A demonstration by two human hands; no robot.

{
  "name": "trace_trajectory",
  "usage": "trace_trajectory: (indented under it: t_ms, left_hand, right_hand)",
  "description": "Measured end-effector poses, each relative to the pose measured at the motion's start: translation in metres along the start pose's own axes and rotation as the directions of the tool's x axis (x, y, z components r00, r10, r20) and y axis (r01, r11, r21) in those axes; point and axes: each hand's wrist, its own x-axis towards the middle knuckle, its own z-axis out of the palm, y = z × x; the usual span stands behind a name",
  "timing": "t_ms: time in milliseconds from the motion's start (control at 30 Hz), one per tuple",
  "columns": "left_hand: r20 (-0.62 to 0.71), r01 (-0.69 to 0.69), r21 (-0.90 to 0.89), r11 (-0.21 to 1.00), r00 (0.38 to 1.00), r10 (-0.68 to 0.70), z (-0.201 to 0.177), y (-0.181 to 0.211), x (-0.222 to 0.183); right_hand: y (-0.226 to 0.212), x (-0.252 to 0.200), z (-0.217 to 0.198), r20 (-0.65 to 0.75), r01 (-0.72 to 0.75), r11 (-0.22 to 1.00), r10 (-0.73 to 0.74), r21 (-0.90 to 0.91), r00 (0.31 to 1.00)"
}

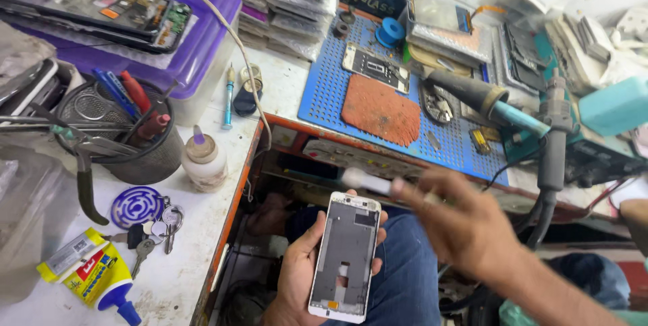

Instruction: The person cleans the inside of a white smartphone chassis using a small brush and a screwdriver. They then wipe the interior with a cloth and use a heat gun on the device.

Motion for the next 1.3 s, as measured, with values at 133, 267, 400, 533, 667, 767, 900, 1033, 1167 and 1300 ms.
trace_trajectory:
  t_ms: [133, 267, 400, 533, 667, 767, 900, 1033, 1167, 1300]
  left_hand:
    - [-0.064, 0.028, 0.033, 0.999, 0.998, -0.026, 0.000, 0.000, -0.003]
    - [-0.117, 0.003, 0.075, 0.997, 0.993, 0.006, 0.007, -0.002, -0.006]
    - [0.009, -0.008, 0.102, 0.995, 1.000, 0.007, 0.008, 0.000, -0.004]
    - [-0.038, -0.028, 0.077, 0.997, 0.999, 0.030, 0.014, -0.001, -0.002]
    - [-0.132, -0.031, 0.144, 0.989, 0.990, 0.050, 0.013, -0.001, -0.003]
    - [-0.004, -0.029, 0.143, 0.989, 1.000, 0.030, 0.014, -0.001, -0.002]
    - [-0.087, 0.010, 0.137, 0.991, 0.996, 0.002, 0.009, -0.004, -0.005]
    - [-0.084, 0.001, 0.133, 0.991, 0.996, 0.010, 0.008, -0.004, -0.004]
    - [-0.131, 0.006, 0.199, 0.980, 0.991, 0.021, 0.008, -0.004, -0.005]
    - [-0.111, -0.029, 0.185, 0.982, 0.993, 0.050, 0.013, -0.001, -0.006]
  right_hand:
    - [-0.028, 0.029, -0.015, 0.098, 0.178, 0.982, -0.184, 0.064, 0.978]
    - [-0.035, 0.033, -0.029, 0.080, 0.105, 0.993, -0.109, 0.048, 0.991]
    - [-0.012, -0.001, -0.006, 0.078, -0.031, 0.997, 0.026, 0.065, 0.997]
    - [-0.003, -0.026, 0.002, -0.002, 0.036, 0.999, -0.036, 0.019, 0.999]
    - [-0.019, -0.005, -0.015, -0.013, -0.064, 0.998, 0.064, -0.013, 0.998]
    - [-0.036, 0.012, -0.024, 0.024, 0.113, 0.994, -0.113, 0.001, 0.993]
    - [-0.028, 0.009, -0.018, 0.022, -0.204, 0.978, 0.204, 0.048, 0.979]
    - [-0.021, -0.013, -0.002, 0.015, -0.012, 1.000, 0.012, 0.007, 1.000]
    - [-0.010, -0.039, 0.018, -0.066, -0.147, 0.989, 0.146, -0.012, 0.987]
    - [-0.019, -0.035, 0.020, -0.036, 0.098, 0.994, -0.097, 0.039, 0.995]
